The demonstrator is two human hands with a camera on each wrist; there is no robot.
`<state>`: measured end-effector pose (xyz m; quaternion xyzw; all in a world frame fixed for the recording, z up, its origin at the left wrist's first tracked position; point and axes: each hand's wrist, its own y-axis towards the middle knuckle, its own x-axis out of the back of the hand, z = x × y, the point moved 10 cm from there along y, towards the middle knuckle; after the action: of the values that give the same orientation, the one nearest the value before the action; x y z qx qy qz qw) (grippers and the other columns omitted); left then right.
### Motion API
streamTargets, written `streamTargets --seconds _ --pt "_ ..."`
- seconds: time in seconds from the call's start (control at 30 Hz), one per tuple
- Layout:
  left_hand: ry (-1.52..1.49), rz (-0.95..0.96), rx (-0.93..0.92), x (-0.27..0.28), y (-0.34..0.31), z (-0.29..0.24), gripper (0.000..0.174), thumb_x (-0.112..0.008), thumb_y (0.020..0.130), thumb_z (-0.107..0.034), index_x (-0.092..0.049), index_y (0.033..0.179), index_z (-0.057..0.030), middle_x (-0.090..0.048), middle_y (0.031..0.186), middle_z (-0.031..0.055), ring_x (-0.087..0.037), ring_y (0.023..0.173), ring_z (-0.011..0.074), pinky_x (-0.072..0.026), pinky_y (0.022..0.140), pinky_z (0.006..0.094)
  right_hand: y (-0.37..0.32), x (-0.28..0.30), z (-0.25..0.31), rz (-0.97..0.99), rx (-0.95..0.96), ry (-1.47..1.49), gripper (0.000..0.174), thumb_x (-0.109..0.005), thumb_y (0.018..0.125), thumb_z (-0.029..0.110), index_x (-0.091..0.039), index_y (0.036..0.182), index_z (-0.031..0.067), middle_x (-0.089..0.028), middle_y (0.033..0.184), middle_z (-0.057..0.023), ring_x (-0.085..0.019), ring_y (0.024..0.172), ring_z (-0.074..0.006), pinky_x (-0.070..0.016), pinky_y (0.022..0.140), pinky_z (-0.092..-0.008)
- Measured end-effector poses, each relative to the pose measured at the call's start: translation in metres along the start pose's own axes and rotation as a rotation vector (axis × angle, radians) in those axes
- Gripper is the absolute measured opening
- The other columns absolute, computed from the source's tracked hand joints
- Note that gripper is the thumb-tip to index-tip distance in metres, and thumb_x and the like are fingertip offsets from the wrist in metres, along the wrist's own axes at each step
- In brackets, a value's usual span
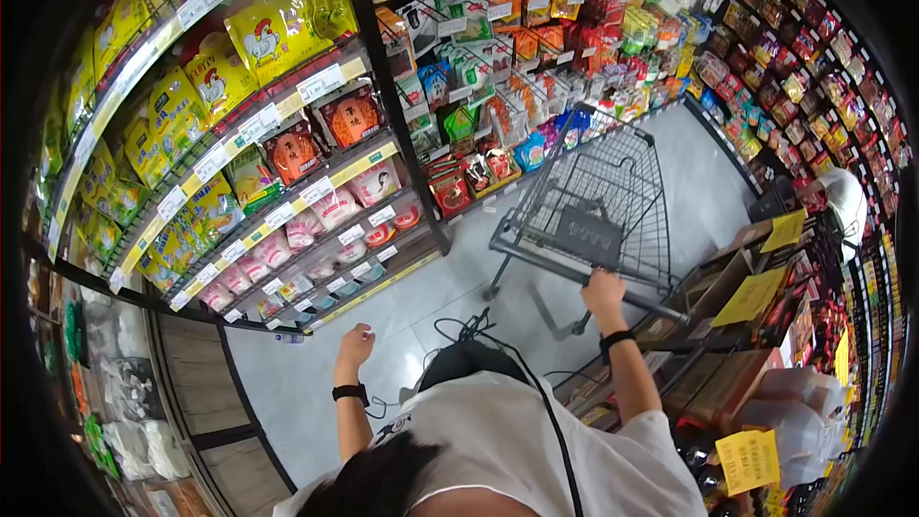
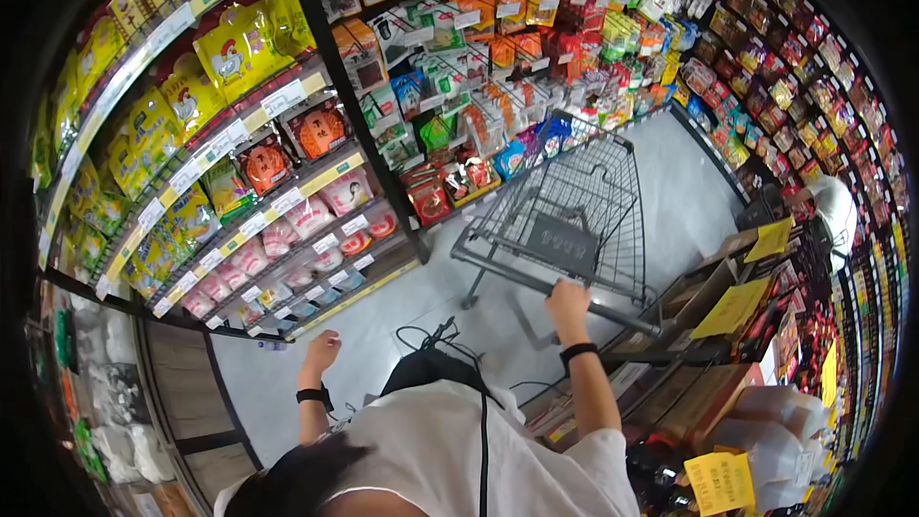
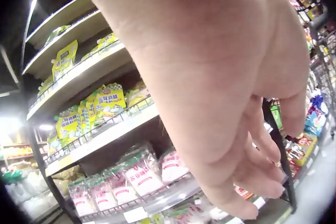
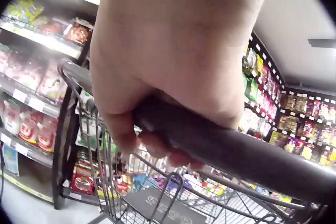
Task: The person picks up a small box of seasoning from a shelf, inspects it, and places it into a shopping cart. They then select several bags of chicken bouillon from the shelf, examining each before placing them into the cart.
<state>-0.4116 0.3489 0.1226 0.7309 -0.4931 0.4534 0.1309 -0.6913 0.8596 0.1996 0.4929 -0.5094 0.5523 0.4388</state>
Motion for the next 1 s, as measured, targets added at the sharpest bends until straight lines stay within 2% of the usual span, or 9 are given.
streamTargets --seconds 0.07,0.13,0.23,0.37,0.47,0.57,0.67,0.8,1.0 --pt "-0.018 0.058 -0.010 -0.015 -0.009 -0.026 0.027 -0.062 0.081 -0.021 -0.060 0.103 -0.0061 -0.067 0.089 0.0161 -0.065 0.083 0.0295 -0.0510 0.073 0.0369 -0.011 -0.013 0.016 0.008 0.071 -0.002 0.025 -0.059 0.074 0.022 -0.062 0.092 0.0056 -0.066 0.085 -0.0162 -0.063 0.088 -0.0324 -0.0461 0.080 -0.0426" --pt "-0.039 0.065 -0.006 -0.028 -0.009 -0.039 0.027 -0.062 0.081 -0.021 -0.060 0.103 -0.0060 -0.067 0.090 0.0164 -0.065 0.084 0.0292 -0.0510 0.073 0.0368 -0.020 -0.025 0.031 -0.038 0.151 0.022 0.039 -0.062 0.075 0.037 -0.059 0.096 0.0044 -0.065 0.084 -0.0180 -0.062 0.088 -0.0337 -0.0455 0.081 -0.0425" --pt "-0.080 0.032 -0.048 -0.038 -0.018 -0.058 0.027 -0.062 0.081 -0.021 -0.060 0.104 -0.0056 -0.067 0.091 0.0169 -0.065 0.085 0.0290 -0.0511 0.074 0.0365 -0.044 -0.011 0.067 0.086 0.226 0.161 0.043 -0.063 0.075 0.038 -0.056 0.099 0.0023 -0.064 0.081 -0.0182 -0.061 0.088 -0.0364 -0.0453 0.081 -0.0429" --pt "-0.145 0.015 -0.037 -0.030 -0.039 -0.062 0.028 -0.062 0.081 -0.021 -0.061 0.104 -0.0050 -0.067 0.091 0.0170 -0.065 0.084 0.0296 -0.0512 0.074 0.0365 -0.056 -0.032 0.103 0.367 0.369 0.402 0.050 -0.062 0.076 0.039 -0.051 0.107 0.0015 -0.062 0.087 -0.0224 -0.059 0.090 -0.0398 -0.0449 0.080 -0.0442" --pt "-0.141 -0.062 -0.037 -0.016 -0.048 -0.035 0.028 -0.062 0.081 -0.021 -0.061 0.104 -0.0050 -0.067 0.091 0.0171 -0.065 0.084 0.0302 -0.0511 0.074 0.0367 -0.077 -0.028 0.122 0.365 0.509 0.446 0.061 -0.062 0.074 0.048 -0.052 0.111 0.0009 -0.057 0.099 -0.0281 -0.058 0.092 -0.0412 -0.0451 0.083 -0.0438" --pt "-0.110 -0.065 0.038 0.002 -0.062 -0.007 0.029 -0.062 0.081 -0.022 -0.062 0.105 -0.0054 -0.067 0.091 0.0167 -0.065 0.085 0.0298 -0.0509 0.075 0.0365 -0.100 -0.011 0.115 0.308 0.430 0.198 0.066 -0.061 0.071 0.055 -0.059 0.105 -0.0020 -0.059 0.097 -0.0289 -0.057 0.095 -0.0417 -0.0450 0.086 -0.0422" --pt "-0.164 -0.093 0.074 0.023 -0.077 0.023 0.030 -0.062 0.081 -0.023 -0.062 0.105 -0.0057 -0.067 0.092 0.0162 -0.065 0.085 0.0295 -0.0507 0.076 0.0362 -0.118 -0.042 0.117 0.496 0.233 0.372 0.067 -0.060 0.069 0.058 -0.065 0.096 -0.0036 -0.061 0.097 -0.0290 -0.058 0.097 -0.0413 -0.0456 0.086 -0.0421" --pt "-0.166 -0.120 0.120 0.065 -0.112 0.071 0.032 -0.062 0.081 -0.025 -0.062 0.105 -0.0043 -0.067 0.091 0.0170 -0.065 0.085 0.0311 -0.0510 0.076 0.0372 -0.149 -0.012 0.154 0.359 0.137 0.356 0.066 -0.059 0.070 0.058 -0.066 0.092 -0.0039 -0.062 0.097 -0.0279 -0.059 0.096 -0.0405 -0.0464 0.085 -0.0441" --pt "-0.176 -0.187 0.207 0.100 -0.158 0.215 0.033 -0.063 0.079 -0.024 -0.062 0.104 -0.0027 -0.067 0.090 0.0187 -0.064 0.085 0.0329 -0.0507 0.075 0.0374 -0.154 -0.006 0.161 0.113 0.110 0.233 0.061 -0.062 0.069 0.055 -0.067 0.092 -0.0012 -0.064 0.094 -0.0236 -0.061 0.092 -0.0393 -0.0468 0.084 -0.0463"
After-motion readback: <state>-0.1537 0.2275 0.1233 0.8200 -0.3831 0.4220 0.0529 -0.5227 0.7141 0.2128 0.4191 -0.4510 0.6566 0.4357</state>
